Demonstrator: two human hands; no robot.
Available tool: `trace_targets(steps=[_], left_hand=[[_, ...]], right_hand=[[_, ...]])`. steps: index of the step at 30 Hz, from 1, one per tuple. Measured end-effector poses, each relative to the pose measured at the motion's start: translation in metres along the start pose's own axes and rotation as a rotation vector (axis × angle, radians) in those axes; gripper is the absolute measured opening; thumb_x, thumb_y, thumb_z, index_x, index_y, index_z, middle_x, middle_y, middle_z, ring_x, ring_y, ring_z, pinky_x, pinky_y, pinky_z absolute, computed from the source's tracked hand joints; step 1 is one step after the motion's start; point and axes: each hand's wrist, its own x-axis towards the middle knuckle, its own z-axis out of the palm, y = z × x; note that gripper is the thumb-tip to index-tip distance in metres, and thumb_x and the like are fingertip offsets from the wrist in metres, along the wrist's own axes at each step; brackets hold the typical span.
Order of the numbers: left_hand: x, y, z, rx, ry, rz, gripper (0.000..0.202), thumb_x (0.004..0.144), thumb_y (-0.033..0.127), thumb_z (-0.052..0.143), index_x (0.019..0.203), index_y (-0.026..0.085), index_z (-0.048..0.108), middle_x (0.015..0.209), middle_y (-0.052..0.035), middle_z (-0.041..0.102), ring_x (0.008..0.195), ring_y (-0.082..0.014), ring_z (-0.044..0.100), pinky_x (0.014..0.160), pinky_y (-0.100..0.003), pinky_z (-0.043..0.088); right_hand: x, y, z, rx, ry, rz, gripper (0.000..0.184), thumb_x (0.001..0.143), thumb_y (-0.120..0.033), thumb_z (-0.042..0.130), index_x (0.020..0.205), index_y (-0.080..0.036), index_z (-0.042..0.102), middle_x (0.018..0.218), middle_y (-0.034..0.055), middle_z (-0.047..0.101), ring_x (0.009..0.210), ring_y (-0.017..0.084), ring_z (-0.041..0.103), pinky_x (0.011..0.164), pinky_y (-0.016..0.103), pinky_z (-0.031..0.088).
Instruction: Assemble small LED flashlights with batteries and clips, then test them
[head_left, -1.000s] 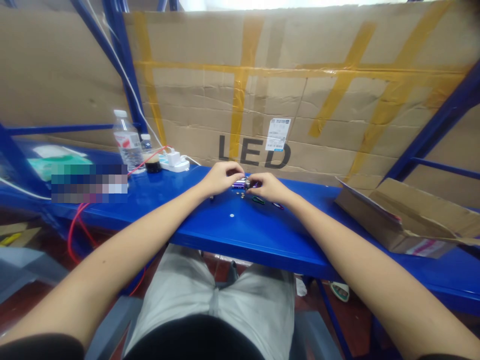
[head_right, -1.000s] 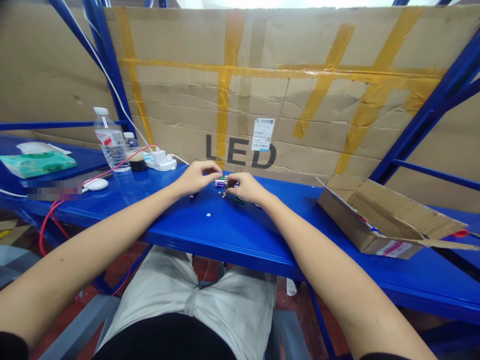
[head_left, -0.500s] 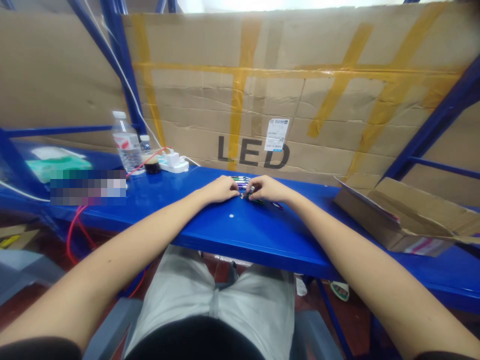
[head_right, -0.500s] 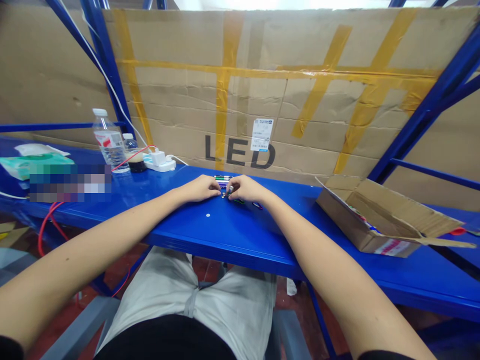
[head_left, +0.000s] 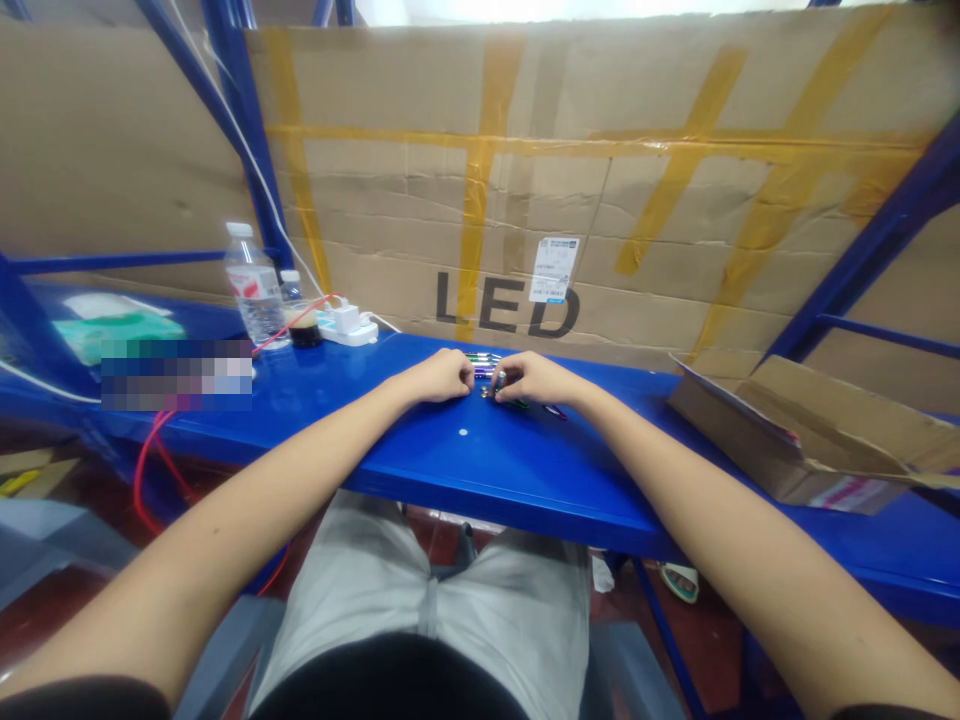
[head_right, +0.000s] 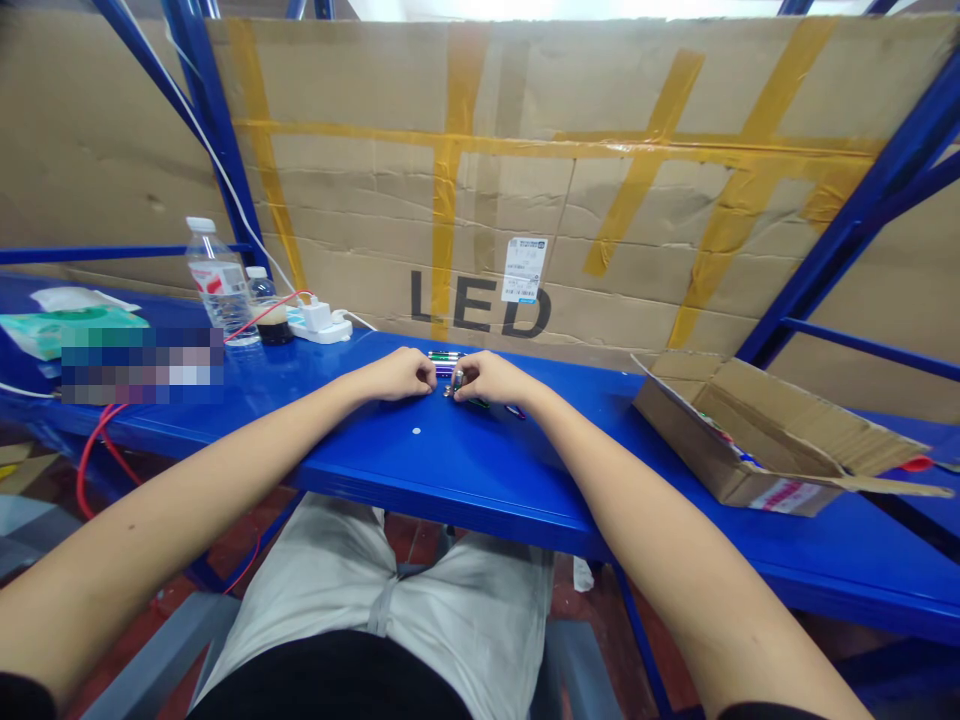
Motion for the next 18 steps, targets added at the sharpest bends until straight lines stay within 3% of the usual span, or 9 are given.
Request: trace_targets(steps=[5, 8, 12, 18], left_hand=[[-0.0015, 0.0011, -0.0028, 0.028, -0.008, 0.044, 0.016, 0.067, 0.009, 0.062, 0.071, 0.019, 0.075, 0.071, -0.0021, 0.074, 0.065, -0.0159, 0.065, 0.061, -0.025, 0.044], [-0.0025, 0.0044, -0.0032, 0.022, 0.041, 0.069, 0.015, 0.069, 0.009, 0.061, 0.072, 0.018, 0.074, 0.069, -0.0021, 0.072, 0.064, -0.0158, 0.064, 0.061, -0.025, 0.044], [-0.0038, 0.0086, -0.0035, -0.049, 0.122, 0.129, 0.020, 0.073, 0.014, 0.060, 0.086, 0.016, 0.076, 0.081, -0.0037, 0.075, 0.075, -0.0177, 0.067, 0.069, -0.026, 0.047], [-0.0049, 0.0068, -0.0003, -0.015, -0.089, 0.093, 0.018, 0.075, 0.024, 0.063, 0.085, 0.018, 0.077, 0.078, -0.0029, 0.075, 0.070, -0.0166, 0.066, 0.061, -0.024, 0.044]], right_hand=[[0.0007, 0.0023, 0.0001, 0.016, 0.000, 0.001, 0.022, 0.064, -0.030, 0.072, 0.080, -0.016, 0.067, 0.068, -0.0014, 0.064, 0.063, 0.015, 0.054, 0.061, 0.028, 0.042], [0.0016, 0.0037, 0.0006, 0.017, 0.002, -0.008, 0.022, 0.064, -0.031, 0.071, 0.079, -0.016, 0.066, 0.069, -0.0012, 0.063, 0.064, 0.015, 0.054, 0.062, 0.029, 0.041], [0.0023, 0.0049, 0.0006, 0.009, 0.005, -0.030, 0.022, 0.064, -0.032, 0.070, 0.079, -0.016, 0.064, 0.069, -0.0021, 0.061, 0.064, 0.015, 0.053, 0.063, 0.029, 0.041], [0.0021, 0.0048, 0.0005, 0.005, 0.005, -0.027, 0.022, 0.064, -0.033, 0.070, 0.071, -0.018, 0.057, 0.064, -0.0037, 0.057, 0.062, 0.013, 0.049, 0.059, 0.027, 0.038]])
